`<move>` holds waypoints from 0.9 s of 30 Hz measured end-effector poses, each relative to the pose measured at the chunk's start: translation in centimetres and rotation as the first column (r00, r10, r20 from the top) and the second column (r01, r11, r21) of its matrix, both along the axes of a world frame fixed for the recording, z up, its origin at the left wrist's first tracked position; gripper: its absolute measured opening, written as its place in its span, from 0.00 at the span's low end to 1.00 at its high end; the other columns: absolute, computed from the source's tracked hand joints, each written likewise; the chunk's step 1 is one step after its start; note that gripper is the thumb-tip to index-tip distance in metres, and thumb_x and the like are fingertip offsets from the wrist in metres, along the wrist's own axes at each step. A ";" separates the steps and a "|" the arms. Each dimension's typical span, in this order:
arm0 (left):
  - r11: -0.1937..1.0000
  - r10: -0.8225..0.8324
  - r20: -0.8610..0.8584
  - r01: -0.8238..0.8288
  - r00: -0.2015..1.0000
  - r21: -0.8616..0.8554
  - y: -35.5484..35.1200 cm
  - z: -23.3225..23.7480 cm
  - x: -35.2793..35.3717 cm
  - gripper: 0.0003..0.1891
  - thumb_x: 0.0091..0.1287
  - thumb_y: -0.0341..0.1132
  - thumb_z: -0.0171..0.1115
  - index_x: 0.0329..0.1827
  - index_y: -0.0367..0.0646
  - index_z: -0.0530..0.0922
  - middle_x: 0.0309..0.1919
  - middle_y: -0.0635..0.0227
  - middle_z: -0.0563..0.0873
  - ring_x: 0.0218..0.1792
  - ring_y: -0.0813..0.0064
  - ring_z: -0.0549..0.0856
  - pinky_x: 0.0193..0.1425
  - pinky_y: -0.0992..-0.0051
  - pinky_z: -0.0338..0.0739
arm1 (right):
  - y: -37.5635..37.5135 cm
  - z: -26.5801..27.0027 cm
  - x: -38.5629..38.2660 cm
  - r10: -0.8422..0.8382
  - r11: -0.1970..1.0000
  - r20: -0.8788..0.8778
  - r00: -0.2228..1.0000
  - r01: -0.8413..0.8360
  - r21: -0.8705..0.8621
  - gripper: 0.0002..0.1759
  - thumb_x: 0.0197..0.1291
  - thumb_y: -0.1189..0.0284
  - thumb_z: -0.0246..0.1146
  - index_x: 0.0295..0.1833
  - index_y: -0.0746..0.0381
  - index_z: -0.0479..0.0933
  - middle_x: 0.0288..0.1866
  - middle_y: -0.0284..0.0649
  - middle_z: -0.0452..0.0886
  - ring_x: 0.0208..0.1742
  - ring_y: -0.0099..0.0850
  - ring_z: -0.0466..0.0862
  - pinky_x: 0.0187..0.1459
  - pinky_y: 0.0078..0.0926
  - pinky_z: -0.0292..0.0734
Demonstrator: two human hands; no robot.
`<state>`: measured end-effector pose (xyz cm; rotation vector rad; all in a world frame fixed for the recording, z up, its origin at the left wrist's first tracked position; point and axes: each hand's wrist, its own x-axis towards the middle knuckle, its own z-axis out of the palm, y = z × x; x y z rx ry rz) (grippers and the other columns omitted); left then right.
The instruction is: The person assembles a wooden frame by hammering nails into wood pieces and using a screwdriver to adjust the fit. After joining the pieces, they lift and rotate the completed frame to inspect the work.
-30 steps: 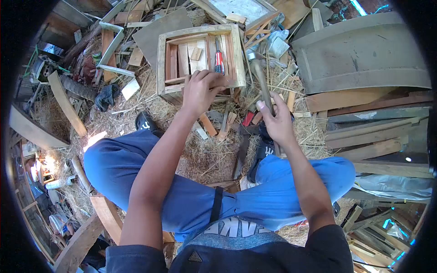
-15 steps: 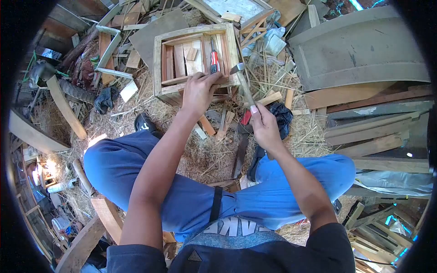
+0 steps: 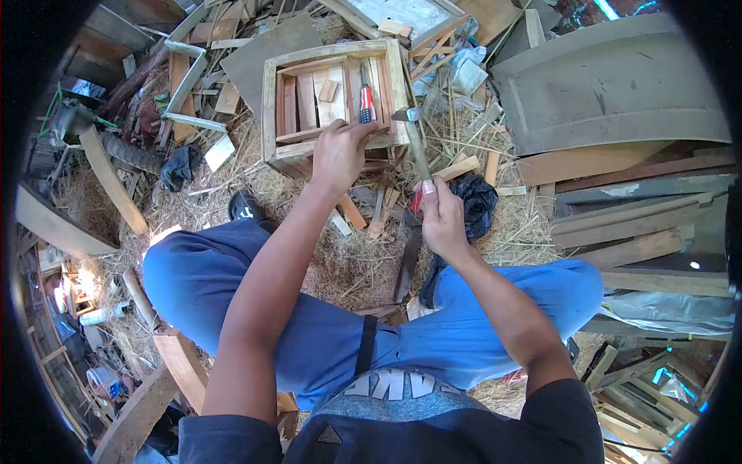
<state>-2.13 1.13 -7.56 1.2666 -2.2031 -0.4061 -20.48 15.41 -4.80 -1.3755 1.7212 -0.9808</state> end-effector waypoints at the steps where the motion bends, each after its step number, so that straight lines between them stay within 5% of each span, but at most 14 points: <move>1: 1.000 0.004 -0.001 -0.004 1.000 0.003 0.0 -0.1 0.1 0.15 0.66 0.28 0.67 0.53 0.51 0.90 0.42 0.63 0.92 0.43 0.58 0.88 0.50 0.58 0.84 | -0.2 0.0 0.2 0.009 1.000 -0.028 1.000 -0.008 0.021 0.17 0.81 0.66 0.50 0.47 0.69 0.76 0.28 0.56 0.80 0.32 0.58 0.82 0.36 0.51 0.73; 5: 0.999 0.023 -0.031 -0.022 0.999 0.044 0.1 0.3 -0.3 0.14 0.64 0.27 0.67 0.51 0.50 0.90 0.39 0.62 0.92 0.44 0.57 0.87 0.52 0.58 0.83 | -0.1 -2.5 0.2 -0.004 1.000 -0.134 0.991 0.002 -0.011 0.18 0.82 0.65 0.50 0.43 0.69 0.73 0.27 0.56 0.79 0.31 0.60 0.81 0.36 0.53 0.72; 12: 1.000 0.020 -0.038 -0.019 0.999 0.021 0.0 0.2 0.0 0.15 0.65 0.29 0.69 0.54 0.52 0.90 0.38 0.56 0.90 0.41 0.55 0.88 0.48 0.57 0.84 | -0.2 -0.4 0.6 -0.045 0.999 -0.031 0.999 0.044 -0.031 0.20 0.82 0.63 0.49 0.42 0.69 0.73 0.28 0.58 0.79 0.33 0.63 0.81 0.36 0.56 0.71; 15: 0.995 0.064 -0.026 -0.062 0.998 0.080 0.2 1.1 -0.2 0.15 0.65 0.30 0.69 0.54 0.53 0.90 0.35 0.56 0.90 0.41 0.55 0.88 0.48 0.56 0.84 | -0.5 -1.7 0.4 -0.045 0.998 -0.147 0.988 0.052 0.047 0.20 0.82 0.63 0.49 0.42 0.69 0.73 0.28 0.58 0.80 0.33 0.63 0.81 0.36 0.56 0.71; 17: 0.996 0.057 -0.027 -0.055 0.998 0.072 0.2 1.3 -0.2 0.15 0.66 0.30 0.69 0.54 0.53 0.90 0.35 0.56 0.89 0.40 0.54 0.88 0.47 0.56 0.84 | -0.4 -0.8 0.1 -0.031 0.999 -0.140 0.990 0.034 0.016 0.19 0.82 0.63 0.49 0.43 0.67 0.75 0.24 0.47 0.77 0.25 0.41 0.79 0.32 0.40 0.72; 21: 1.000 0.020 -0.046 -0.020 0.999 -0.004 -0.3 -0.6 0.0 0.14 0.66 0.32 0.69 0.54 0.55 0.91 0.33 0.57 0.87 0.38 0.55 0.88 0.46 0.56 0.83 | -0.6 -1.7 -0.1 -0.101 0.988 -0.062 0.993 0.093 -0.121 0.20 0.82 0.63 0.49 0.42 0.67 0.76 0.25 0.47 0.78 0.25 0.41 0.80 0.32 0.41 0.72; 23: 0.999 0.031 -0.051 -0.030 0.998 0.024 -0.2 -0.3 -0.2 0.14 0.66 0.31 0.69 0.54 0.54 0.91 0.33 0.57 0.88 0.38 0.55 0.87 0.45 0.56 0.83 | -0.5 -3.4 -0.5 0.010 1.000 -0.142 0.990 -0.007 0.023 0.22 0.84 0.62 0.47 0.40 0.67 0.75 0.22 0.42 0.74 0.23 0.34 0.76 0.29 0.36 0.70; 24: 0.998 0.046 -0.054 -0.043 0.997 0.054 -0.2 0.1 -0.2 0.14 0.66 0.31 0.68 0.53 0.54 0.91 0.33 0.57 0.88 0.38 0.55 0.87 0.45 0.56 0.83 | -0.6 -3.2 -0.5 0.004 1.000 -0.141 0.990 -0.001 0.016 0.22 0.84 0.62 0.47 0.40 0.67 0.75 0.22 0.42 0.74 0.23 0.34 0.76 0.29 0.36 0.70; 26: 0.998 0.048 -0.043 -0.046 0.998 0.045 -0.2 0.6 -0.3 0.14 0.66 0.30 0.68 0.53 0.53 0.91 0.33 0.57 0.88 0.38 0.55 0.87 0.46 0.56 0.83 | -0.4 -2.7 -0.3 0.023 0.998 -0.167 0.986 -0.014 0.055 0.19 0.82 0.63 0.49 0.40 0.66 0.74 0.25 0.53 0.78 0.30 0.57 0.81 0.35 0.49 0.73; 27: 0.997 0.062 -0.035 -0.060 0.997 0.043 0.1 0.7 -0.2 0.14 0.66 0.30 0.68 0.53 0.53 0.91 0.33 0.56 0.88 0.39 0.55 0.87 0.46 0.56 0.83 | -0.5 -1.9 -0.2 0.029 0.998 -0.166 0.986 -0.019 0.059 0.19 0.82 0.63 0.49 0.40 0.66 0.74 0.25 0.53 0.78 0.30 0.57 0.81 0.35 0.49 0.73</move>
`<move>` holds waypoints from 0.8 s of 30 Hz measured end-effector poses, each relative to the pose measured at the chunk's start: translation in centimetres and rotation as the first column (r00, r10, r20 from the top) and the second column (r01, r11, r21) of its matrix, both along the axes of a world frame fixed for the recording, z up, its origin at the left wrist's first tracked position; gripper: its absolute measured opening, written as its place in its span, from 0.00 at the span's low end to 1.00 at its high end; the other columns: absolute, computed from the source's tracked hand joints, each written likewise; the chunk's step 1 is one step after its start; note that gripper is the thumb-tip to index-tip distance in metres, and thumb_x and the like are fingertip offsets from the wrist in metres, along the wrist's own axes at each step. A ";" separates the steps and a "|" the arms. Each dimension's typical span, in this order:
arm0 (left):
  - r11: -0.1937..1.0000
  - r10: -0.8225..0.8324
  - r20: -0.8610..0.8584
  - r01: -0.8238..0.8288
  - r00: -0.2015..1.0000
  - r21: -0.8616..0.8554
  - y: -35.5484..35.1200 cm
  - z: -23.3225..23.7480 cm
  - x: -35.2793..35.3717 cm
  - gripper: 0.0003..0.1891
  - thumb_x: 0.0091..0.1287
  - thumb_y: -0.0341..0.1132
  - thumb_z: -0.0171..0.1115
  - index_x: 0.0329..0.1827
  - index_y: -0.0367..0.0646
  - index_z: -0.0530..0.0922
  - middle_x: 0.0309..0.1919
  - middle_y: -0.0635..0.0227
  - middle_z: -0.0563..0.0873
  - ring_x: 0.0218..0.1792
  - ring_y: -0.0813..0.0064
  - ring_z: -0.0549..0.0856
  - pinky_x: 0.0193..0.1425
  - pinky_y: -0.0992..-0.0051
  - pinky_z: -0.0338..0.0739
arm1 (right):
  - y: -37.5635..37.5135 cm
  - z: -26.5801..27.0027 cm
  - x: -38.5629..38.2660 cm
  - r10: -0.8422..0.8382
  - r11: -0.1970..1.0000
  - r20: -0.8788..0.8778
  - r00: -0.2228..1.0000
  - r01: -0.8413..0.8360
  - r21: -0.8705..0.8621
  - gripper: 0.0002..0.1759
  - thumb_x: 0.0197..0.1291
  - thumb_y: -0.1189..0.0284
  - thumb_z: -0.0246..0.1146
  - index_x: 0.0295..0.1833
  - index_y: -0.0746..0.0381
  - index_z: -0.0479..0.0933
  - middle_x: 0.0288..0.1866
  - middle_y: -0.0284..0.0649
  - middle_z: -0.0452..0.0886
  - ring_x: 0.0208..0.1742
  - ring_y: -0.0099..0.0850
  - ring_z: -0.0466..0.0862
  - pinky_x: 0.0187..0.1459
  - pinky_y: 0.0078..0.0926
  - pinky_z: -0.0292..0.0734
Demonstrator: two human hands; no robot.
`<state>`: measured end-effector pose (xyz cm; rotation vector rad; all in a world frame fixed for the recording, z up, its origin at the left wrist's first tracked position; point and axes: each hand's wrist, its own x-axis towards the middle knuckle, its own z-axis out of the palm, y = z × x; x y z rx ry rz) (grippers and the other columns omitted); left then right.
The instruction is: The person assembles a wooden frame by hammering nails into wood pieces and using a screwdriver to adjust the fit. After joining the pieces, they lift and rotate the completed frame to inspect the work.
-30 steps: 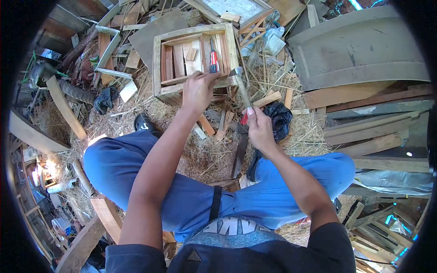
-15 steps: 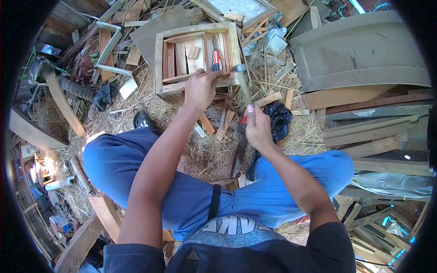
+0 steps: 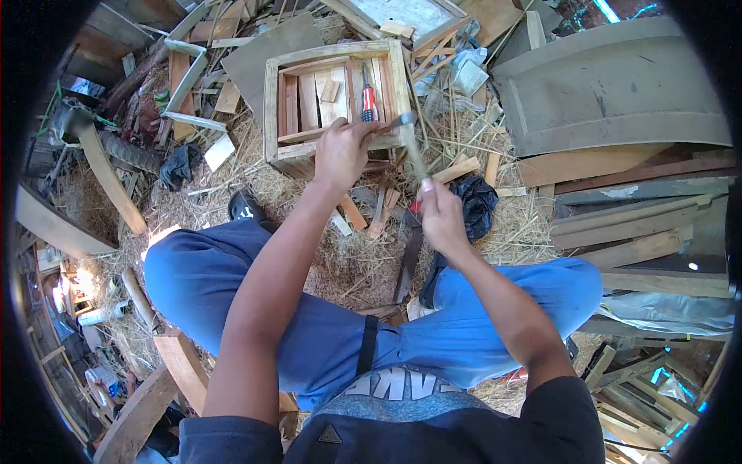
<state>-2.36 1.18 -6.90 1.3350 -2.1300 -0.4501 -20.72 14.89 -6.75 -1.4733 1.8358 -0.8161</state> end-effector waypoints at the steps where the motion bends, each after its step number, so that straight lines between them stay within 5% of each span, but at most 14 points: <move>1: 1.000 0.007 0.000 -0.007 1.000 0.006 0.0 -0.5 0.2 0.14 0.66 0.30 0.68 0.53 0.53 0.91 0.33 0.56 0.88 0.39 0.55 0.87 0.46 0.56 0.83 | -0.2 1.1 0.1 -0.077 0.997 0.113 0.991 0.075 0.021 0.20 0.82 0.63 0.49 0.40 0.66 0.74 0.24 0.50 0.78 0.29 0.53 0.81 0.34 0.48 0.73; 4: 0.999 -0.051 -0.005 0.051 0.999 -0.008 -0.4 -0.9 0.2 0.15 0.66 0.30 0.68 0.54 0.52 0.90 0.34 0.55 0.88 0.38 0.53 0.87 0.47 0.56 0.83 | -0.5 0.7 -0.2 -0.179 0.982 0.272 0.946 0.189 -0.012 0.21 0.83 0.61 0.48 0.40 0.65 0.74 0.25 0.45 0.76 0.28 0.43 0.81 0.35 0.44 0.73; 6: 0.999 -0.025 0.006 0.024 1.000 0.027 -0.1 -0.5 0.2 0.15 0.65 0.29 0.68 0.54 0.52 0.90 0.35 0.53 0.87 0.38 0.52 0.87 0.48 0.56 0.83 | -0.4 0.3 -0.3 -0.094 0.983 0.159 0.983 0.117 -0.142 0.23 0.85 0.58 0.47 0.40 0.63 0.74 0.25 0.31 0.72 0.25 0.23 0.72 0.28 0.29 0.68; 10: 0.997 0.011 -0.001 -0.011 1.000 0.078 -0.5 -0.1 0.0 0.15 0.65 0.29 0.69 0.54 0.51 0.90 0.35 0.51 0.87 0.37 0.50 0.87 0.48 0.55 0.83 | 0.3 -0.7 0.4 -0.013 1.000 0.032 0.999 0.013 0.005 0.24 0.84 0.58 0.47 0.38 0.64 0.75 0.23 0.33 0.74 0.24 0.29 0.76 0.30 0.34 0.71; 16: 0.996 0.035 0.003 -0.035 0.999 0.085 -0.2 0.4 0.0 0.11 0.66 0.31 0.67 0.50 0.50 0.91 0.34 0.53 0.88 0.42 0.52 0.88 0.49 0.54 0.83 | -0.4 0.6 -0.2 -0.137 0.988 0.268 0.953 0.152 -0.034 0.25 0.85 0.58 0.46 0.38 0.64 0.74 0.22 0.31 0.70 0.24 0.20 0.71 0.27 0.25 0.67; 24: 0.996 -0.026 -0.046 0.030 0.999 0.084 0.0 -0.4 -0.9 0.15 0.64 0.31 0.71 0.53 0.54 0.91 0.36 0.51 0.89 0.42 0.49 0.88 0.51 0.55 0.83 | 0.8 -0.2 -0.3 -0.106 0.994 0.110 0.988 0.109 -0.023 0.26 0.84 0.57 0.45 0.37 0.65 0.75 0.21 0.38 0.73 0.23 0.29 0.75 0.28 0.34 0.69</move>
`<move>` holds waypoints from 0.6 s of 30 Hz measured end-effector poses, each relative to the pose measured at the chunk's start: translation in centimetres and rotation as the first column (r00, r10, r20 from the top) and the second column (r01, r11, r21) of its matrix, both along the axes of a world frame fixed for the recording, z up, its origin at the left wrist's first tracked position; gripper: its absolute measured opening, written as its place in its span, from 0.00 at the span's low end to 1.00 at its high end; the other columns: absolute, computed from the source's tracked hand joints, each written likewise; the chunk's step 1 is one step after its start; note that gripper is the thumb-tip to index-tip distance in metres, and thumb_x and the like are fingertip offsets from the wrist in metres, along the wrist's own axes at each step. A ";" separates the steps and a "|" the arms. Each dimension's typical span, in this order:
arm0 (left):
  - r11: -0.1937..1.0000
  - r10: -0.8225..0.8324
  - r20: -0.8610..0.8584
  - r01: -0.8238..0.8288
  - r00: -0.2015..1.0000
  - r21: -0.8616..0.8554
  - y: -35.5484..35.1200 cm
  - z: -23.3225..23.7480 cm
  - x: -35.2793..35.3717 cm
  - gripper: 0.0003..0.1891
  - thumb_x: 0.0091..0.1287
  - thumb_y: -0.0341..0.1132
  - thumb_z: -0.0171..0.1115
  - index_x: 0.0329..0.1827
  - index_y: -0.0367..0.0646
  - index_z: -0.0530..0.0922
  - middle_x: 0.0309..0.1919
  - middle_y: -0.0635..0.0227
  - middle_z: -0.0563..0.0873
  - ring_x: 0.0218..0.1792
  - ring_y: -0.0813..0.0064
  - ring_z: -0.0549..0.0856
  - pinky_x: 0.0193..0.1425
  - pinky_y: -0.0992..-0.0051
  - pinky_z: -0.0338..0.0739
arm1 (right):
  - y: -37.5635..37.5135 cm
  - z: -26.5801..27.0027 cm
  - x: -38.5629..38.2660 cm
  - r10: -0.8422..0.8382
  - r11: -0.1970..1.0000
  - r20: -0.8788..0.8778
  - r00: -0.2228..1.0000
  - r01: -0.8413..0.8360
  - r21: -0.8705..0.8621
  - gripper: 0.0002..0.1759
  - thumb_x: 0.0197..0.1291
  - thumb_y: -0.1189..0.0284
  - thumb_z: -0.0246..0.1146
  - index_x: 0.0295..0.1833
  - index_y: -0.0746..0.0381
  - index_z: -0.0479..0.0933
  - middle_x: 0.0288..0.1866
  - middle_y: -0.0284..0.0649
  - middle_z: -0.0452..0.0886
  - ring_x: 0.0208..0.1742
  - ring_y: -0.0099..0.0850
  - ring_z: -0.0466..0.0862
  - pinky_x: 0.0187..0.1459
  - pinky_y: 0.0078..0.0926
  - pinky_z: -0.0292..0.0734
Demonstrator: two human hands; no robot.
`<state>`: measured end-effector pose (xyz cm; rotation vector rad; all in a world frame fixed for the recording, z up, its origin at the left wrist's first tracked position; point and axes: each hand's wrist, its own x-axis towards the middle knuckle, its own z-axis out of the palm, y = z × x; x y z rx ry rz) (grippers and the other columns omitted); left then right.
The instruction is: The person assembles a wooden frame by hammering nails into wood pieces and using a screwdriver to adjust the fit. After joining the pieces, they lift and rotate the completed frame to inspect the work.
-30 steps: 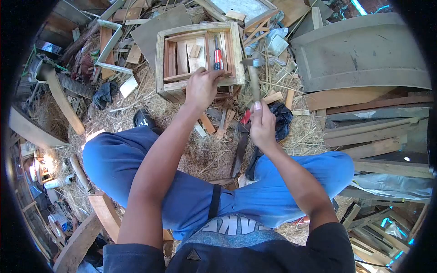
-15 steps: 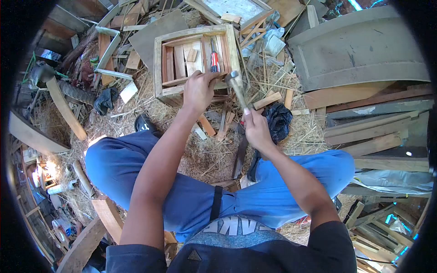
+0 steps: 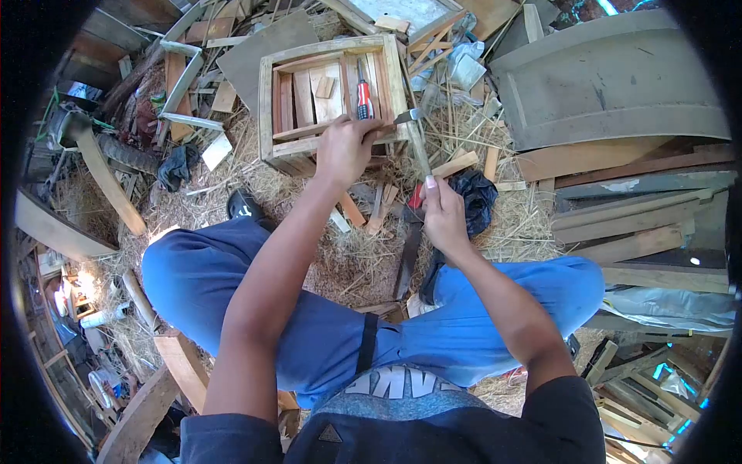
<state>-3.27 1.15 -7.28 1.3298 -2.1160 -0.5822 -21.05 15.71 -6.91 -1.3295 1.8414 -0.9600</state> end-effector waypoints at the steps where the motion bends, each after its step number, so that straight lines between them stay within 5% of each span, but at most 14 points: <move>1: 1.000 0.000 -0.002 0.000 1.000 0.000 0.1 0.4 -0.1 0.15 0.64 0.31 0.71 0.53 0.54 0.91 0.36 0.51 0.89 0.42 0.49 0.88 0.51 0.55 0.83 | 0.1 -0.2 -0.1 0.000 1.000 -0.002 1.000 0.000 0.000 0.26 0.84 0.57 0.45 0.37 0.65 0.75 0.21 0.38 0.73 0.23 0.29 0.75 0.28 0.34 0.69; 4: 0.997 0.028 0.094 -0.034 0.995 0.068 0.1 1.3 -0.4 0.15 0.64 0.32 0.71 0.54 0.54 0.91 0.38 0.51 0.89 0.42 0.49 0.88 0.51 0.56 0.83 | 0.4 -0.2 -0.1 -0.006 1.000 -0.054 0.999 0.005 -0.019 0.26 0.84 0.57 0.46 0.38 0.65 0.75 0.21 0.40 0.74 0.23 0.33 0.76 0.29 0.36 0.70; 6: 0.998 0.013 0.115 -0.021 0.993 0.060 0.1 1.5 -0.4 0.14 0.65 0.33 0.71 0.53 0.55 0.91 0.38 0.51 0.89 0.41 0.49 0.88 0.50 0.56 0.83 | 0.6 0.2 -0.3 0.024 0.993 -0.021 0.999 -0.022 0.117 0.20 0.82 0.61 0.48 0.45 0.69 0.73 0.32 0.59 0.81 0.39 0.64 0.82 0.41 0.57 0.74; 13: 0.999 -0.011 0.084 0.008 0.996 0.045 0.2 0.8 -0.1 0.15 0.64 0.33 0.71 0.54 0.58 0.91 0.37 0.52 0.88 0.41 0.50 0.88 0.50 0.56 0.83 | 0.9 1.6 0.1 0.033 0.999 -0.007 0.999 -0.033 0.032 0.16 0.81 0.64 0.48 0.50 0.69 0.71 0.33 0.63 0.82 0.40 0.66 0.83 0.41 0.61 0.74; 15: 1.000 -0.015 0.078 0.013 0.997 0.021 0.1 0.7 -0.1 0.16 0.64 0.32 0.70 0.54 0.58 0.91 0.38 0.52 0.88 0.42 0.50 0.88 0.50 0.56 0.83 | 1.0 0.4 0.1 0.127 0.976 -0.300 0.945 -0.065 0.208 0.15 0.80 0.66 0.48 0.53 0.68 0.70 0.31 0.65 0.81 0.37 0.67 0.83 0.40 0.63 0.75; 18: 0.999 -0.002 0.090 -0.002 0.996 0.043 0.1 1.2 -0.3 0.16 0.64 0.32 0.70 0.54 0.58 0.91 0.38 0.53 0.89 0.42 0.51 0.88 0.50 0.56 0.83 | 1.6 0.7 0.5 0.100 0.981 -0.201 0.974 -0.063 0.185 0.15 0.80 0.66 0.48 0.54 0.68 0.71 0.29 0.65 0.81 0.36 0.68 0.82 0.40 0.65 0.76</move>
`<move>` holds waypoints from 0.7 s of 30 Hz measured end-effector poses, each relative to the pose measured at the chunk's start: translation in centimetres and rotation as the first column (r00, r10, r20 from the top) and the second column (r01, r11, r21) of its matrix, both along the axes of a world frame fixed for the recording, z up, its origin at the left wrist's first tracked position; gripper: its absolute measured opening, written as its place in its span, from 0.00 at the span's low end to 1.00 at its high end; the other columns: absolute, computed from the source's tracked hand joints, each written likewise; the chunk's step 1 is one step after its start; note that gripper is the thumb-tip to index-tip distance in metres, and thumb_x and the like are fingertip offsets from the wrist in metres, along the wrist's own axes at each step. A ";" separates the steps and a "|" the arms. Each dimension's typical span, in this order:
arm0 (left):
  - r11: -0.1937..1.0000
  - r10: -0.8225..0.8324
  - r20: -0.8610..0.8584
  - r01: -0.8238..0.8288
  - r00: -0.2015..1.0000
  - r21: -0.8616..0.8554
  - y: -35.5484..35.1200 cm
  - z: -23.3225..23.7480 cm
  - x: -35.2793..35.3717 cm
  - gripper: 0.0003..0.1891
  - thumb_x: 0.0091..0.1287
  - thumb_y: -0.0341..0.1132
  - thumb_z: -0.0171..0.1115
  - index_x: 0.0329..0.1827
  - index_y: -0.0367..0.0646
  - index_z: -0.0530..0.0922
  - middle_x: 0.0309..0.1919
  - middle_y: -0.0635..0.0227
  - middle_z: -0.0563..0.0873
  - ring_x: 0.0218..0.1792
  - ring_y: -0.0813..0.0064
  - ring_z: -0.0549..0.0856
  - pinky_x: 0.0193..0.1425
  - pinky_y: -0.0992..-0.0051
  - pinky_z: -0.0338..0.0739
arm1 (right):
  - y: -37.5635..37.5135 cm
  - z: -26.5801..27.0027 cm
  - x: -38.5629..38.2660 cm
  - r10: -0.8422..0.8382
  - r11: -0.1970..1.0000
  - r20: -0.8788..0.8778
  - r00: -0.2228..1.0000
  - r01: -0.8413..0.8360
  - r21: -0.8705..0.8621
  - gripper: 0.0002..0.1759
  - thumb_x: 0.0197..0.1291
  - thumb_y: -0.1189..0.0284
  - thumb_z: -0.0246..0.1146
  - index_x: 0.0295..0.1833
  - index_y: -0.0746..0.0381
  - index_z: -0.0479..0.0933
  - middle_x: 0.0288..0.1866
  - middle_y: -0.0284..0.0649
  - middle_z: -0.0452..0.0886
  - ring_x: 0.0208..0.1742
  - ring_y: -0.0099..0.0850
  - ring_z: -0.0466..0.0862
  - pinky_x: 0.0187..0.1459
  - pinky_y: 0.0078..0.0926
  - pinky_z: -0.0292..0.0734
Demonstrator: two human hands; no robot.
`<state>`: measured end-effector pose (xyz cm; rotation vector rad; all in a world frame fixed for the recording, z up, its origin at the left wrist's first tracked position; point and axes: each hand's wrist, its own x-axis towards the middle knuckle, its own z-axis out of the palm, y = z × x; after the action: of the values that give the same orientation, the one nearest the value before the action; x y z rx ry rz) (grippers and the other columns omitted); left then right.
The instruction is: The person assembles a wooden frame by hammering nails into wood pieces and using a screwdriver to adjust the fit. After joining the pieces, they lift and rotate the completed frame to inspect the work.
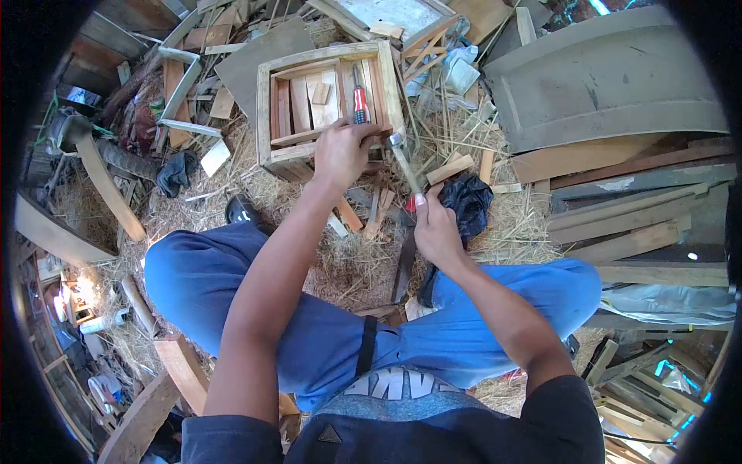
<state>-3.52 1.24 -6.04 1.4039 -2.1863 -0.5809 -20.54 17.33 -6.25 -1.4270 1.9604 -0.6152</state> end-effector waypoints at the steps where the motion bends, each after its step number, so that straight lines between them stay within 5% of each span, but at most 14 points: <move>1: 1.000 0.003 0.000 -0.003 1.000 0.001 0.0 0.0 0.0 0.16 0.64 0.32 0.70 0.54 0.58 0.91 0.38 0.53 0.89 0.42 0.51 0.88 0.50 0.56 0.83 | 0.1 0.2 0.0 -0.014 1.000 -0.004 1.000 0.014 0.013 0.15 0.81 0.66 0.48 0.54 0.68 0.70 0.28 0.63 0.81 0.35 0.68 0.82 0.38 0.64 0.75; 8: 1.000 0.002 0.009 -0.002 1.000 -0.027 0.1 -0.4 0.1 0.15 0.64 0.32 0.71 0.53 0.57 0.91 0.39 0.55 0.89 0.43 0.52 0.88 0.50 0.56 0.84 | -0.7 2.1 -0.1 -0.005 0.962 0.104 0.995 0.033 -0.270 0.17 0.82 0.63 0.47 0.52 0.67 0.71 0.27 0.62 0.79 0.34 0.66 0.82 0.36 0.61 0.72; 12: 1.000 0.023 0.012 -0.023 1.000 -0.004 0.1 0.2 -0.1 0.14 0.64 0.34 0.71 0.52 0.57 0.92 0.39 0.55 0.89 0.43 0.52 0.88 0.50 0.57 0.84 | -0.8 -0.4 -1.0 0.000 1.000 -0.114 0.994 -0.003 -0.021 0.16 0.82 0.63 0.48 0.50 0.67 0.71 0.27 0.61 0.79 0.33 0.65 0.82 0.35 0.60 0.71; 15: 1.000 0.011 0.005 -0.011 1.000 -0.018 -0.1 -0.2 0.0 0.14 0.65 0.35 0.70 0.52 0.58 0.91 0.38 0.55 0.88 0.43 0.52 0.88 0.50 0.56 0.83 | -0.7 1.1 -0.7 -0.038 0.997 0.056 0.998 0.041 -0.061 0.16 0.81 0.65 0.49 0.48 0.67 0.72 0.28 0.61 0.80 0.34 0.65 0.82 0.36 0.61 0.72; 18: 1.000 0.005 0.030 -0.005 1.000 -0.009 -0.1 -0.3 0.1 0.14 0.65 0.35 0.70 0.53 0.59 0.91 0.38 0.55 0.88 0.44 0.52 0.88 0.50 0.57 0.83 | -0.7 1.7 -0.7 -0.036 0.981 0.114 0.993 0.057 -0.183 0.16 0.81 0.65 0.50 0.51 0.69 0.74 0.26 0.59 0.80 0.31 0.61 0.83 0.32 0.50 0.73; 21: 1.000 0.001 0.038 -0.001 0.999 -0.021 0.0 0.0 0.1 0.14 0.65 0.35 0.70 0.53 0.59 0.91 0.39 0.55 0.89 0.44 0.51 0.89 0.50 0.56 0.84 | -0.9 1.5 -0.4 0.001 0.942 0.201 0.980 0.067 -0.330 0.16 0.80 0.66 0.49 0.47 0.68 0.73 0.29 0.62 0.81 0.35 0.65 0.83 0.38 0.62 0.74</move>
<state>-3.43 1.21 -6.09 1.4156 -2.2145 -0.5332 -20.99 16.45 -4.75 -1.4656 1.7832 -1.1080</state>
